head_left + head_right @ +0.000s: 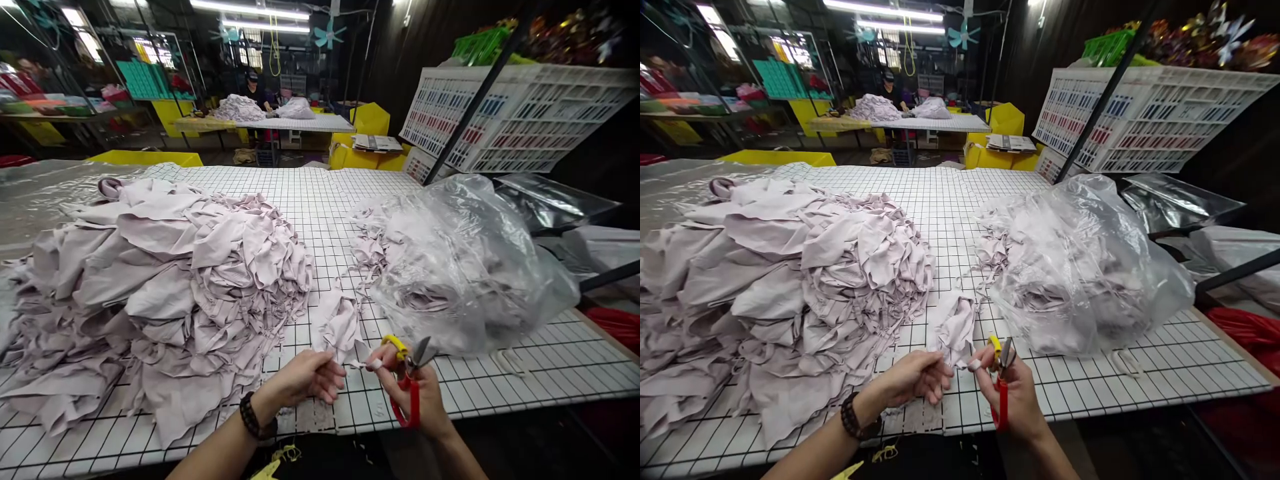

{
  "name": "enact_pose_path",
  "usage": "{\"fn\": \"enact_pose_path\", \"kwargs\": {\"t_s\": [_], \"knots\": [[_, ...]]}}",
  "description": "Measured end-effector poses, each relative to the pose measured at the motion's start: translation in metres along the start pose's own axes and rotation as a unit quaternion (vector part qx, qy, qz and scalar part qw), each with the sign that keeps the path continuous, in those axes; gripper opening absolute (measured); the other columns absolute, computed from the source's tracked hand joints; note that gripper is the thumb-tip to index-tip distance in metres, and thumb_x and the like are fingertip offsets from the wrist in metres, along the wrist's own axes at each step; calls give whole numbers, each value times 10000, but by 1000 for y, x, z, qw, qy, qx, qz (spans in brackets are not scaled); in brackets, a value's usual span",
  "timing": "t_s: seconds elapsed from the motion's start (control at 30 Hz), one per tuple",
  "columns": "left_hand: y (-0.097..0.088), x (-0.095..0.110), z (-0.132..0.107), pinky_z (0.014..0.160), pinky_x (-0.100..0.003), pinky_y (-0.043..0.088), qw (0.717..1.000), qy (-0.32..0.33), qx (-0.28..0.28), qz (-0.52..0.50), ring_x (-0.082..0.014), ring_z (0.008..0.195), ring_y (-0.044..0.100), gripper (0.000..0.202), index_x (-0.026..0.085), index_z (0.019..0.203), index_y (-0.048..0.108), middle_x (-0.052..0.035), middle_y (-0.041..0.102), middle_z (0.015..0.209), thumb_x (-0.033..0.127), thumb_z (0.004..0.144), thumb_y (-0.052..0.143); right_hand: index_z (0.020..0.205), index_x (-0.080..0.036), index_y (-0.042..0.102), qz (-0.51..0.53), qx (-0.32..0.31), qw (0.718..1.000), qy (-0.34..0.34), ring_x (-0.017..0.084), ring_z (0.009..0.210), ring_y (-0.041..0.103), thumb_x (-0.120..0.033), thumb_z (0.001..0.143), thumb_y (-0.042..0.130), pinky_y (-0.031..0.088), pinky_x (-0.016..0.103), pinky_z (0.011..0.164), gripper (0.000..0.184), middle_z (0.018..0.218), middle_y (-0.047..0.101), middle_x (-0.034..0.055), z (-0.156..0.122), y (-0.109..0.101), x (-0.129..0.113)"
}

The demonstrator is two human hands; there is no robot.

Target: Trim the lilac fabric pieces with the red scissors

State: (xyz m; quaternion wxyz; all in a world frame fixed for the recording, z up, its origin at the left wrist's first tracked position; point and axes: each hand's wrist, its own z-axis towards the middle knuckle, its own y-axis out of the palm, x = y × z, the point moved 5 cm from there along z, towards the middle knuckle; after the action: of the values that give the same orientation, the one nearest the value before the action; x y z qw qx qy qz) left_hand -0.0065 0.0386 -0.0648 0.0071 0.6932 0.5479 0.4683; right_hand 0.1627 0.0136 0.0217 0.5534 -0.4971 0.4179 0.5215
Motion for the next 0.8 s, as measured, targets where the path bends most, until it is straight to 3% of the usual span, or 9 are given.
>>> {"fn": "enact_pose_path", "kwargs": {"t_s": [0.13,0.23,0.33,0.4,0.47,0.53,0.67,0.73,0.8], "knots": [[26,-1,6,663,-292,529,996,-1,-62,-62,-162,677,671,437,95,968,653,-142,690,950,492,837,526,805,-224,476,-27,-59,997,-28,185,832,593,-114,811,568,468,311,744,144,858,606,34,-12,0,-9],[24,4,14,505,-265,495,998,31,16,59,-142,484,599,528,102,780,643,-69,658,643,600,820,473,793,-221,468,-38,-104,994,-13,172,766,593,-84,783,555,472,294,679,162,851,612,34,-19,3,-12],[12,22,15,371,-219,380,959,98,135,228,-123,348,496,615,133,602,575,5,511,421,707,767,430,789,-219,476,-49,-138,989,-3,156,705,580,-60,757,537,466,281,646,173,812,607,20,-22,7,-13],[13,25,17,355,-217,353,955,72,108,267,-128,346,505,655,127,595,591,-14,540,444,735,752,405,795,-218,493,-64,-153,986,-1,150,686,568,-36,717,539,457,271,635,203,787,595,9,-24,10,-13],[24,17,18,351,-216,339,971,10,7,239,-136,375,537,660,109,657,635,-54,614,542,725,755,418,795,-217,502,-68,-158,985,-2,147,686,559,-25,680,538,452,261,633,227,768,581,0,-25,14,-13],[35,10,19,343,-191,290,985,5,-45,168,-107,386,518,564,109,777,661,-54,645,628,653,755,515,790,-216,501,-66,-157,985,0,140,679,546,-30,669,536,450,253,636,224,768,579,-3,-27,17,-14],[35,2,21,341,-158,147,995,87,37,-2,4,359,285,421,121,933,633,-38,656,825,489,730,663,785,-205,526,-64,-163,983,59,137,662,542,-131,752,553,443,237,591,86,763,587,12,-32,19,-6],[33,3,16,358,-162,141,989,124,66,-41,17,371,223,421,114,953,621,-43,646,871,472,738,667,815,-203,540,-51,-121,986,106,150,673,560,-235,811,552,453,240,574,34,770,596,28,-28,11,4],[32,9,8,377,-165,171,983,158,76,-44,13,381,221,428,112,975,619,-24,631,816,471,748,662,896,-207,552,-47,-50,990,122,154,696,563,-311,835,554,478,257,614,121,818,606,39,-17,1,14]]}}
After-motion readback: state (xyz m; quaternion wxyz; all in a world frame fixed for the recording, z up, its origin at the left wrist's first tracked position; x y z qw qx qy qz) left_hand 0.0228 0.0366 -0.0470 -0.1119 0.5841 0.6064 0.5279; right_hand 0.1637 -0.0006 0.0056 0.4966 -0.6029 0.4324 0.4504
